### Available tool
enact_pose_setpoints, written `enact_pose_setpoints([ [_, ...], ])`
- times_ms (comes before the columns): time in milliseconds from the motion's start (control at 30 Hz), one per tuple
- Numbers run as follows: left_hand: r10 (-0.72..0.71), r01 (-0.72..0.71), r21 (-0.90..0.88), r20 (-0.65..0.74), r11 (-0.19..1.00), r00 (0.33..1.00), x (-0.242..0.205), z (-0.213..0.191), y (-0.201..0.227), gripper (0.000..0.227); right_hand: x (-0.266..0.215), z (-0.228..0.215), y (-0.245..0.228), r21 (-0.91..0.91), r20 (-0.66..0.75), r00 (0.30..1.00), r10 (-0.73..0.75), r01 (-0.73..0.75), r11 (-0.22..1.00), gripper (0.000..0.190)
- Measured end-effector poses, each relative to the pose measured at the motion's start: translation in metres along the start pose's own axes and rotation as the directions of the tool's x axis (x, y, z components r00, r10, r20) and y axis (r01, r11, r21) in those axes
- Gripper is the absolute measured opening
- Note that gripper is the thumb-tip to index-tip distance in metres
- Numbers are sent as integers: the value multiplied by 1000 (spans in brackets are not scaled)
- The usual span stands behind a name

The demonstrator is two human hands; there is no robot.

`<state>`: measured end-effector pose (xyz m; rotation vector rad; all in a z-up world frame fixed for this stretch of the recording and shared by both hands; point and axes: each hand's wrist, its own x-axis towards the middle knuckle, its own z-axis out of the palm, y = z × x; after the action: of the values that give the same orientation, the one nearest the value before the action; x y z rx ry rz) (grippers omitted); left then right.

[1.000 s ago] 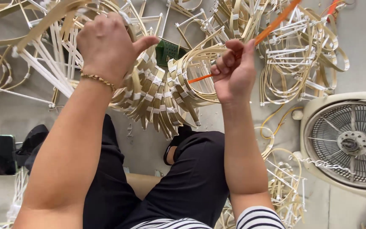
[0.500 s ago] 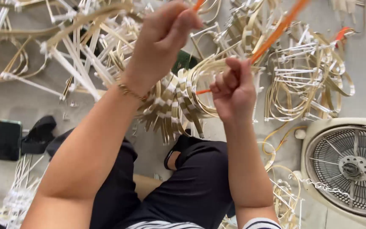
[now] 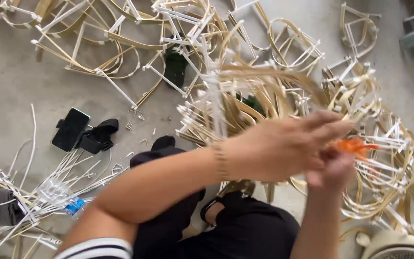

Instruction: Assembling and binding curved bamboo strips together to form structural components using plastic ties.

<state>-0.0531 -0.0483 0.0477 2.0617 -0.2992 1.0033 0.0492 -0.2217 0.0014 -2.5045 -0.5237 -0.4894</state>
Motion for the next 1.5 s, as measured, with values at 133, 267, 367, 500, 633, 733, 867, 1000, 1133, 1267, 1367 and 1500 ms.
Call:
enact_pose_setpoints([
  [133, -470, 487, -130, 143, 864, 871, -56, -137, -80, 27, -3, -53, 101, 871, 460, 760, 460, -488, -64, 51],
  [267, -797, 757, 411, -108, 508, 594, -205, -173, -241, 25, -15, -73, 123, 767, 465, 878, 112, -337, -546, 71],
  [367, -951, 560, 786, 112, 262, 287, -269, -120, -292, 52, -13, -49, 131, 840, 449, 827, 340, -520, 157, 66],
  [500, -726, 279, 886, 88, 370, 682, -333, -44, -378, 54, -5, -33, 145, 756, 491, 767, 414, -611, 234, 59],
  [633, -701, 36, 916, 281, 400, 655, -339, -31, -435, 46, 0, -31, 167, 739, 516, 710, 479, -652, 171, 64],
  [733, -831, -41, 888, 444, 458, 336, -306, -85, -404, 28, -5, -37, 185, 740, 512, 712, 481, -650, 174, 65],
  [867, -794, -245, 782, 603, 573, 68, -297, -178, -356, 19, -1, -40, 170, 665, 472, 666, 578, -699, 262, 68],
  [1000, -837, -386, 766, 546, 514, -34, -325, -239, -335, 16, -3, -39, 174, 705, 513, 702, 494, -673, 224, 65],
  [1133, -909, -206, 904, 401, 374, 112, -307, -203, -310, 26, 0, -36, 174, 665, 496, 681, 539, -697, 269, 64],
  [1267, -917, 264, 900, 268, 348, 297, -314, -109, -295, 69, 2, -33, 165, 686, 472, 698, 539, -675, 273, 63],
  [1367, -894, 196, 924, 237, 328, 380, -393, -58, -343, 48, 1, -33, 161, 663, 484, 661, 574, -705, 253, 62],
  [1500, -828, 165, 895, 296, 414, 475, -384, -69, -327, 23, 0, -35, 199, 748, 534, 722, 441, -646, 153, 60],
])
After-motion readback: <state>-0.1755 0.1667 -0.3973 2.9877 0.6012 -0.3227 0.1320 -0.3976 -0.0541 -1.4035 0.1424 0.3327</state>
